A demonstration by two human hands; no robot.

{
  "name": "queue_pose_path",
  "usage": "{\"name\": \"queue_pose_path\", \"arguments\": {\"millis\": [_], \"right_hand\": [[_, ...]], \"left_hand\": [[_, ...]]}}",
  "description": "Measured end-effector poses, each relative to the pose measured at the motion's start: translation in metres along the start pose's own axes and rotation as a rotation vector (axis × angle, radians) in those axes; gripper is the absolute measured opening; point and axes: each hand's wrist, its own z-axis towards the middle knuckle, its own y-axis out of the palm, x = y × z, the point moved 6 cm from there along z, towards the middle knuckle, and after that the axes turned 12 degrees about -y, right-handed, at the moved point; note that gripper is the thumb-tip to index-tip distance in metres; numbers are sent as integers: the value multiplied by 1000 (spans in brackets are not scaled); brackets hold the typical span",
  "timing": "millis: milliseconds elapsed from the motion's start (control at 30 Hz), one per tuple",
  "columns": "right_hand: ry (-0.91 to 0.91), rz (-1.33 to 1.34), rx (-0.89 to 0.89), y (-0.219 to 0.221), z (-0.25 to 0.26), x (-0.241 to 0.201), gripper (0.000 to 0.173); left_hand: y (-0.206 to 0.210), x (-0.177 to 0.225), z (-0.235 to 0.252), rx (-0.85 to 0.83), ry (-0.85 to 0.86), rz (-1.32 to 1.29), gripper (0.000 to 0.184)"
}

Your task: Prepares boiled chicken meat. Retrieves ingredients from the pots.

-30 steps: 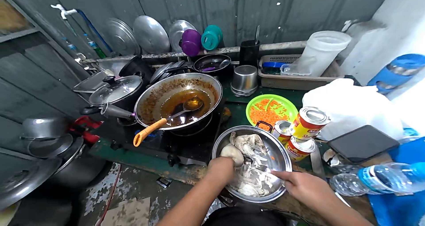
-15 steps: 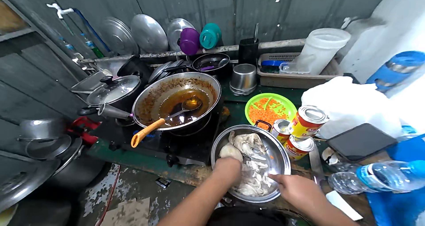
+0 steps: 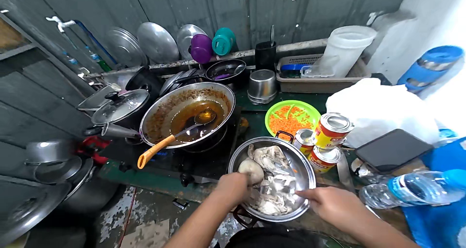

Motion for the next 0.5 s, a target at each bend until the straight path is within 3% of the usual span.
{"name": "queue_pose_path", "arguments": {"millis": [100,267,367,500], "right_hand": [[-142,-29,-98,14,1,-25,43],[-57,-65,-36,12,33,-6,47],[-88,-3,-11,6,19,7,47],[-209,-30,-138,26,9,-4,46]], "left_hand": [[10,-5,-9,-94,-3,89,34],[24,8,4,-90,-127,94,33],[28,11,0,-92,-196,35,33],[37,12,-3,-78,-247,-38,34]]}}
